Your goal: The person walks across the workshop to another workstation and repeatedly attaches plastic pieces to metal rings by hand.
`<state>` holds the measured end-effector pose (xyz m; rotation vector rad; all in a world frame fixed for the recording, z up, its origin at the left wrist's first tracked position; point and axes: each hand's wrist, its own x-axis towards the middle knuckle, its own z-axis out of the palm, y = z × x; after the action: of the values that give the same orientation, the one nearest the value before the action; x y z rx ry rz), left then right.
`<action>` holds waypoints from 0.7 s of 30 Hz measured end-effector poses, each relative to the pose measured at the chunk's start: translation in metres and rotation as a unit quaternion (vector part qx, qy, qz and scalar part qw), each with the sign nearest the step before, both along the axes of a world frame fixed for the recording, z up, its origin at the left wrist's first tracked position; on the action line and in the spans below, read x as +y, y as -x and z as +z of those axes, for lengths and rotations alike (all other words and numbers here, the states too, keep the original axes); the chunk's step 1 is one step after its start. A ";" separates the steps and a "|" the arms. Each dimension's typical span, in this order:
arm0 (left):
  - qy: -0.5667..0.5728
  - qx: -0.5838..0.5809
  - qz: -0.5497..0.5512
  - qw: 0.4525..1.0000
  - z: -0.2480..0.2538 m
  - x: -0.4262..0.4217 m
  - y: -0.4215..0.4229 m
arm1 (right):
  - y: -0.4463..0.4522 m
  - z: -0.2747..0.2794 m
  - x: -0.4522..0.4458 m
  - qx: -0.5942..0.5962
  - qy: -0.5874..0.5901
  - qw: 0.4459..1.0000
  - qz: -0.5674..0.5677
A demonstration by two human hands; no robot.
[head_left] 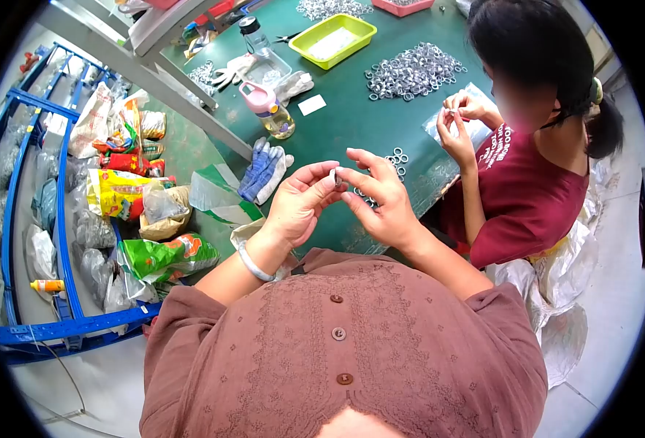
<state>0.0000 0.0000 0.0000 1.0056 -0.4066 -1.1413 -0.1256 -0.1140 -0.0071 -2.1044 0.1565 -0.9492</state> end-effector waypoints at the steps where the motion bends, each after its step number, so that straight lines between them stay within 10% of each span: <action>1: 0.001 -0.015 0.004 1.000 0.000 0.001 0.000 | 0.001 -0.001 0.000 0.002 -0.020 1.000 0.003; 11: -0.009 -0.155 0.051 0.987 -0.018 -0.020 -0.009 | -0.009 -0.025 -0.020 0.019 -0.113 0.992 0.049; 17: -0.010 -0.405 0.069 0.912 -0.017 -0.022 -0.003 | -0.016 -0.021 -0.016 0.037 -0.527 0.837 0.139; 21: -0.007 -0.547 0.079 0.834 -0.007 -0.019 -0.001 | -0.019 -0.032 -0.021 0.045 -0.565 0.805 0.177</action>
<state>0.0013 -0.0194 -0.0074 1.6189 -1.1941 -0.3016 -0.1068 -0.1350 -0.0390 -0.9882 0.2777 -0.3333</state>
